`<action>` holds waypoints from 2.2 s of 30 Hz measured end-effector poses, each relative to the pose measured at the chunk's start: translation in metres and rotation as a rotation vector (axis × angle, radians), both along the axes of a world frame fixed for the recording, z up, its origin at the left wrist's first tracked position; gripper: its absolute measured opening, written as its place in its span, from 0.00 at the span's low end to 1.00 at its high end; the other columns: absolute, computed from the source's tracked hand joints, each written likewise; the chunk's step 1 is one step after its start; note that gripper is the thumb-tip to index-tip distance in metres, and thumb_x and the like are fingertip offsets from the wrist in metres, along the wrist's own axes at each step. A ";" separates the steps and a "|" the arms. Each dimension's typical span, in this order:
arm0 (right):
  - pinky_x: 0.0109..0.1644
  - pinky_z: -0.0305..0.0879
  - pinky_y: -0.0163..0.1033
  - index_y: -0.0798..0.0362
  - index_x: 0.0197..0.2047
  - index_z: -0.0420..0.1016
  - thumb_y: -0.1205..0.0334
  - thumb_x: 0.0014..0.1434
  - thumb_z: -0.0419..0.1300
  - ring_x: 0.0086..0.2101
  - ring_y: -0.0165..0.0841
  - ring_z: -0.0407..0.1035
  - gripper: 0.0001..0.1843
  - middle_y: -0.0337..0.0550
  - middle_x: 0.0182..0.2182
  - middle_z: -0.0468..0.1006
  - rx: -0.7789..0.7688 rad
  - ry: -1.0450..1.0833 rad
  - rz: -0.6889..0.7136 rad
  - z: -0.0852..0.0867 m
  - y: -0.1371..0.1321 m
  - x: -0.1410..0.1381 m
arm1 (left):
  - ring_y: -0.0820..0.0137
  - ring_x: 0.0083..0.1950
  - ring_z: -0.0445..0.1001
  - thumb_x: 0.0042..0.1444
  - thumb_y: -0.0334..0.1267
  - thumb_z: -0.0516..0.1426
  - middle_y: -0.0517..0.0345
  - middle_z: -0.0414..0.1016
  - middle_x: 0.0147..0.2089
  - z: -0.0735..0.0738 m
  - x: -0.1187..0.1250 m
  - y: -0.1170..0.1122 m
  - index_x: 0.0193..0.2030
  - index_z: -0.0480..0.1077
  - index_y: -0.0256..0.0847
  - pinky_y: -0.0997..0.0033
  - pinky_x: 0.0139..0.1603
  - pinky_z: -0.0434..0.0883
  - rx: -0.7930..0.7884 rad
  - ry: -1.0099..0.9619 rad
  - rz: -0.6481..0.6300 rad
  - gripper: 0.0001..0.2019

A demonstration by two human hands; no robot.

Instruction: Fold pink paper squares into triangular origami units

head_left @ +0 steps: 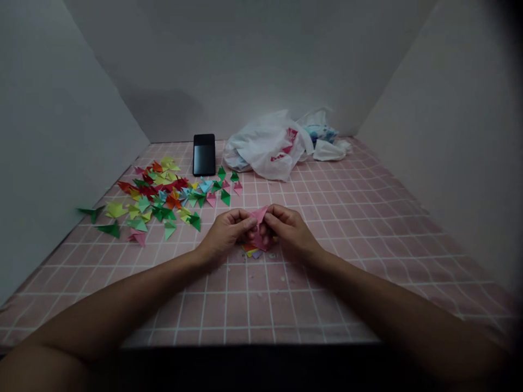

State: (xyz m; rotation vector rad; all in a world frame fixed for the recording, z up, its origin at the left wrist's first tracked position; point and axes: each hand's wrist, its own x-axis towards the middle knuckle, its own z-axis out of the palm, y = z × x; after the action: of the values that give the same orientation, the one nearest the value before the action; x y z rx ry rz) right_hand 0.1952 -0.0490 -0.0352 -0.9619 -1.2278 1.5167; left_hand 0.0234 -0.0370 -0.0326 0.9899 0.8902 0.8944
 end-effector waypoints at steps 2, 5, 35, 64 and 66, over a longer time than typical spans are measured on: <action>0.22 0.65 0.32 0.52 0.32 0.70 0.42 0.61 0.62 0.19 0.27 0.69 0.21 0.36 0.24 0.76 -0.010 0.048 0.019 0.000 0.000 0.000 | 0.78 0.25 0.70 0.48 0.46 0.70 0.63 0.73 0.26 0.001 0.000 0.000 0.30 0.70 0.38 0.77 0.29 0.68 0.060 0.028 0.033 0.17; 0.22 0.65 0.31 0.52 0.34 0.72 0.41 0.57 0.66 0.19 0.26 0.69 0.21 0.35 0.24 0.76 -0.024 0.048 -0.003 -0.002 0.000 -0.001 | 0.78 0.25 0.67 0.48 0.47 0.69 0.64 0.71 0.25 0.003 0.000 0.000 0.30 0.70 0.38 0.78 0.27 0.64 0.145 0.106 0.035 0.17; 0.23 0.65 0.33 0.52 0.31 0.72 0.49 0.58 0.66 0.19 0.27 0.67 0.15 0.34 0.19 0.74 0.097 -0.069 -0.115 -0.003 0.000 -0.001 | 0.77 0.24 0.69 0.50 0.48 0.67 0.62 0.73 0.26 0.009 -0.003 0.002 0.30 0.70 0.38 0.77 0.27 0.67 0.194 0.131 -0.084 0.16; 0.37 0.65 0.41 0.49 0.34 0.75 0.61 0.63 0.63 0.32 0.34 0.70 0.04 0.40 0.31 0.76 0.690 -0.410 -0.246 0.010 -0.007 0.002 | 0.70 0.35 0.75 0.56 0.35 0.65 0.57 0.75 0.33 0.013 -0.008 -0.004 0.32 0.75 0.40 0.70 0.38 0.72 0.745 0.239 0.163 0.04; 0.37 0.65 0.41 0.49 0.32 0.75 0.60 0.63 0.63 0.31 0.34 0.70 0.08 0.40 0.28 0.75 0.674 -0.437 -0.249 0.010 -0.008 0.002 | 0.71 0.34 0.75 0.56 0.36 0.65 0.58 0.75 0.32 0.013 -0.007 -0.004 0.33 0.75 0.40 0.71 0.37 0.72 0.686 0.210 0.141 0.04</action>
State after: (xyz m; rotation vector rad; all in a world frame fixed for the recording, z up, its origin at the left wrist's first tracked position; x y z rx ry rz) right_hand 0.1970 -0.0571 -0.0250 -0.9510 -1.7006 0.6255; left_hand 0.0161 -0.0410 -0.0194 1.6481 0.8483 1.2724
